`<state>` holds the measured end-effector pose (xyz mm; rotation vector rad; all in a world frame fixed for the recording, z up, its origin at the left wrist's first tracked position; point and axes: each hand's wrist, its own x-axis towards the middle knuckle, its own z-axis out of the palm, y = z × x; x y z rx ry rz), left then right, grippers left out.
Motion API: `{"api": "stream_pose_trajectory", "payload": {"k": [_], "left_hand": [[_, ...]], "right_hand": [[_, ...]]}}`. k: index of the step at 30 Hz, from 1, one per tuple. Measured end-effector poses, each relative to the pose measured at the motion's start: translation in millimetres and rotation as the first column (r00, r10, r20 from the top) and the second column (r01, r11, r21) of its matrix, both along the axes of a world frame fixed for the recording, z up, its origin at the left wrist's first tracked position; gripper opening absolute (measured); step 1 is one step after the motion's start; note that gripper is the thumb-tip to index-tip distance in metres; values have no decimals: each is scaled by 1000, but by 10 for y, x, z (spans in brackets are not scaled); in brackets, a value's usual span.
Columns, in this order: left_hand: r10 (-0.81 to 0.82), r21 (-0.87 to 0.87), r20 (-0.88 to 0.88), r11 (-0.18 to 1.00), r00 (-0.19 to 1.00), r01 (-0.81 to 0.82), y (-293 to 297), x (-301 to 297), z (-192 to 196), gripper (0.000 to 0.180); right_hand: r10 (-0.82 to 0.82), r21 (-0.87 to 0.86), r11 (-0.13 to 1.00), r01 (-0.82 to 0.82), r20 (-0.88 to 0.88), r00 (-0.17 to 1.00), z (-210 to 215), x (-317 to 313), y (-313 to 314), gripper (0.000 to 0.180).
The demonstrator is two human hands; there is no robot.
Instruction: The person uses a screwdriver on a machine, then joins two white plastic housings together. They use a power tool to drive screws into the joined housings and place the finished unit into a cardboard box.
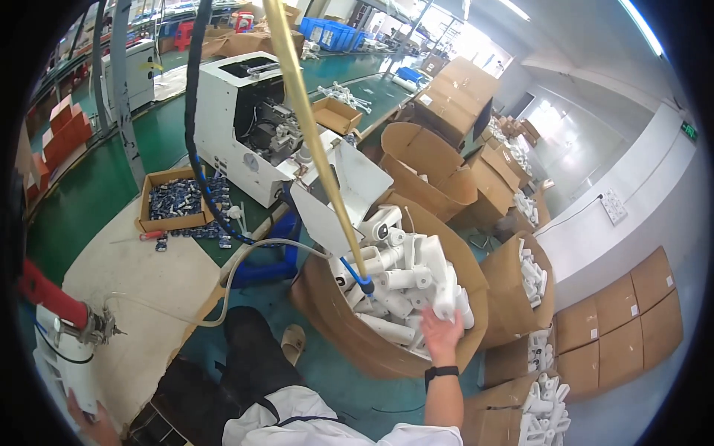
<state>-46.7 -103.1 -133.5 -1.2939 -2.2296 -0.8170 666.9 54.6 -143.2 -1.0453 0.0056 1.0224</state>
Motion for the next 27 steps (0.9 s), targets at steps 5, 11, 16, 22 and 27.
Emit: {"api": "stream_pose_trajectory", "payload": {"k": [5, 11, 16, 22, 27], "left_hand": [[47, 74, 119, 996, 992, -56, -243, 149, -835, 81], [26, 116, 233, 992, 972, -55, 468, 1116, -690, 66], [-136, -59, 501, 980, 854, 190, 582, 1262, -379, 66], [-319, -340, 148, 872, 936, 351, 784, 828, 473, 71], [-555, -614, 158, 592, 817, 522, 1260, 446, 355, 71]], "right_hand": [[843, -407, 537, -739, 288, 454, 140, -790, 524, 47], [619, -404, -453, -795, 500, -606, 1248, -2577, 519, 53], [152, -155, -57, -986, 975, -162, 1403, -4031, 574, 79], [42, 247, 318, -915, 961, 274, 1513, -5872, 963, 89], [387, 79, 81, -994, 916, 105, 1565, -6246, 1380, 54]]}}
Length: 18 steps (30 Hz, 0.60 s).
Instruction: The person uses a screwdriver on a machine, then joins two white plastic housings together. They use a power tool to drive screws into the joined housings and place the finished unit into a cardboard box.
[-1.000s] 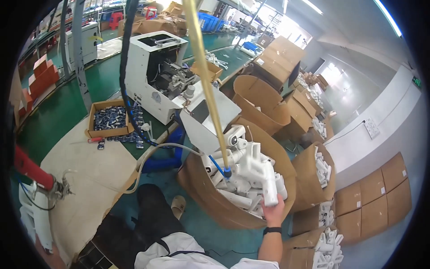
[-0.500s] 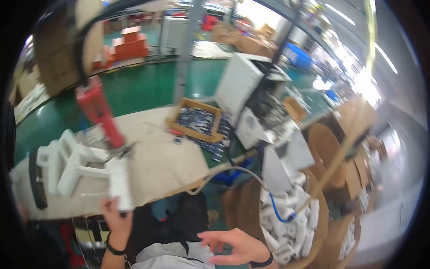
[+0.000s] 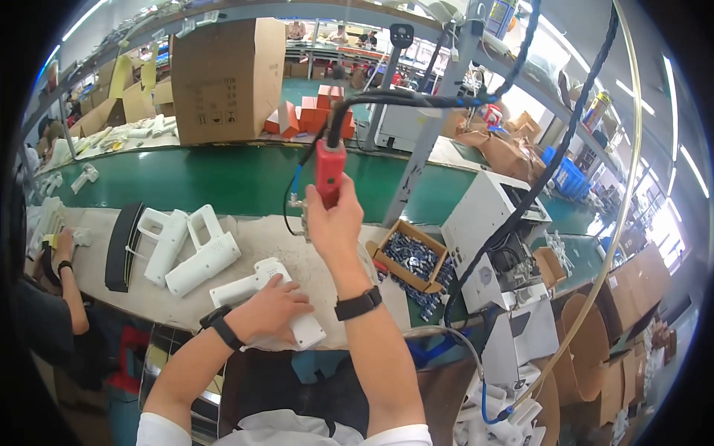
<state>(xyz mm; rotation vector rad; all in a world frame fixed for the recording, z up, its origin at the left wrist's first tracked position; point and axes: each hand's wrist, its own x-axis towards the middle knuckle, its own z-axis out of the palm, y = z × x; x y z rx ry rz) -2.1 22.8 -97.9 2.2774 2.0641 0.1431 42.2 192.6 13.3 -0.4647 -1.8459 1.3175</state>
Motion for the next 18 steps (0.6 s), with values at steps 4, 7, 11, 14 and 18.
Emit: {"api": "stream_pose_trajectory", "payload": {"k": [4, 7, 11, 14, 18], "left_hand": [[209, -158, -145, 960, 967, -231, 218, -125, 112, 62], [418, -155, 29, 899, 908, -409, 317, -240, -15, 64], [451, -149, 67, 886, 890, -438, 370, -259, -89, 64], [465, -128, 108, 883, 879, -451, 354, -237, -119, 60], [462, -121, 99, 885, 882, -450, 328, -184, -19, 54]], "right_hand": [[-187, 44, 972, 231, -452, 872, 45, 194, -56, 32], [-125, -158, 985, 64, -418, 900, 234, 525, -167, 25], [-72, -172, 985, 13, -340, 937, 325, 557, -339, 11], [-96, -168, 985, 48, -296, 950, 233, 459, -393, 11], [-77, 21, 996, 91, -360, 930, 14, 220, -342, 13]]}}
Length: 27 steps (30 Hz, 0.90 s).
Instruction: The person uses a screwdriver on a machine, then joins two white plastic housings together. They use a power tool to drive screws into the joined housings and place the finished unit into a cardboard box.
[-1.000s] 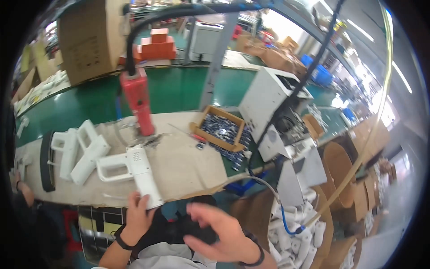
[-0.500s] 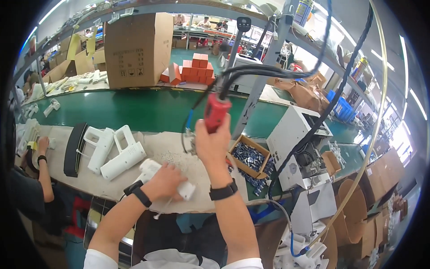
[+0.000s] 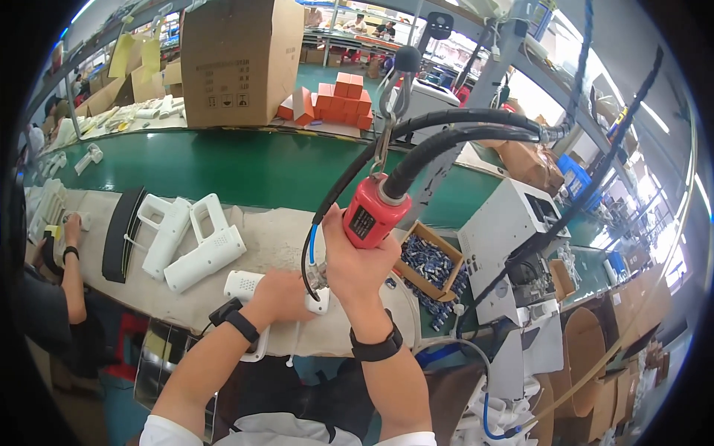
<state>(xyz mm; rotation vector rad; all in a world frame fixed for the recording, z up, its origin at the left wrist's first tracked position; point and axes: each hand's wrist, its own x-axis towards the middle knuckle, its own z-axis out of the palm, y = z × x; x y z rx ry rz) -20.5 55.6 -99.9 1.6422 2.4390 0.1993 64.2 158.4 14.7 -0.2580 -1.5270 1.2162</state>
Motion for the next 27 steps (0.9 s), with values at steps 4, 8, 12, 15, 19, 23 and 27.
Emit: {"api": "stream_pose_trajectory", "payload": {"k": [4, 8, 12, 15, 19, 23, 27], "left_hand": [[7, 50, -10, 999, 1000, -6, -23, -49, -109, 53], [2, 40, -33, 999, 999, -1, -32, -48, -91, 53], [4, -40, -20, 999, 1000, -5, -7, -23, 7, 53], [-26, 14, -52, 1000, 998, 27, -30, -31, -98, 53], [1, -46, -55, 999, 998, -4, -62, -15, -32, 55], [77, 106, -23, 992, 997, -74, -2, -31, -115, 55], [79, 150, -33, 986, 996, -74, 16, -88, -195, 53]], "right_hand": [[18, -53, 998, -17, 3, 1000, -15, -116, -41, 13], [0, -93, 996, 4, 39, 999, -112, -184, -6, 14], [-9, -90, 996, 16, 79, 997, -423, -269, 40, 13], [-1, -100, 995, 9, 83, 997, -365, -263, -64, 12], [-41, -1, 999, 41, 46, 998, -328, -177, -20, 8], [-21, -57, 998, 18, -59, 998, 193, 117, -222, 8], [-2, -58, 998, -1, -54, 999, 139, 122, -268, 7]]}}
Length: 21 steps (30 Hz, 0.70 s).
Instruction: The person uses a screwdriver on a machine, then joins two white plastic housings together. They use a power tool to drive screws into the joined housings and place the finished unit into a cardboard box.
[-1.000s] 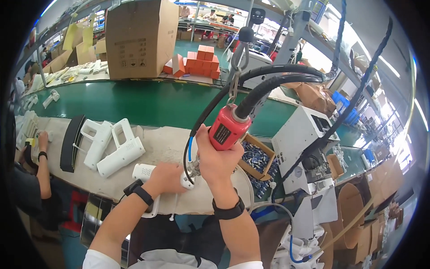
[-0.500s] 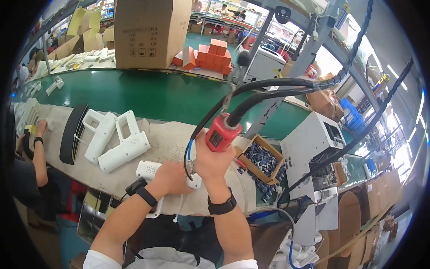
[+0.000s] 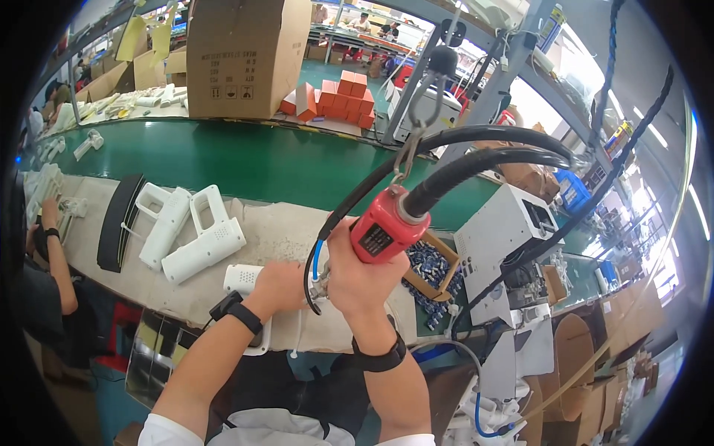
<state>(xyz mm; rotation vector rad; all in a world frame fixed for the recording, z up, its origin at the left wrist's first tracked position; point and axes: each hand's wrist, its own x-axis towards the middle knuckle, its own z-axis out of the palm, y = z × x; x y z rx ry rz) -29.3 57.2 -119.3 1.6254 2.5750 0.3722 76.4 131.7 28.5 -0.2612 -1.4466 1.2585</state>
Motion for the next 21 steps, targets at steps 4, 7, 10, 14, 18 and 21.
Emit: {"api": "stream_pose_trajectory", "payload": {"k": [4, 7, 10, 14, 18, 21], "left_hand": [[0, 15, 23, 1000, 1000, 0, 4, -12, -21, 53], [11, -74, 49, 997, 999, -7, -11, 24, 73, 60], [-48, 3, -15, 999, 999, 48, -165, -72, 92, 69], [-109, 71, 53, 992, 993, 105, -595, -473, 204, 84], [-50, -126, 140, 990, 989, 68, -694, -508, 274, 83], [30, -219, 211, 975, 977, 18, -555, -358, 319, 79]], "right_hand": [[9, 17, 1000, -11, 107, 994, -119, -15, 24, 8], [-56, 27, 998, 51, 210, 976, -553, -171, 138, 7], [35, -19, 999, -32, 169, 985, -602, -190, 97, 6], [15, -9, 1000, -13, 191, 982, -563, -136, 153, 6], [66, -93, 994, -65, 8, 998, 177, 48, -107, 7], [98, -129, 986, -106, -64, 993, 400, -50, -246, 6]]}}
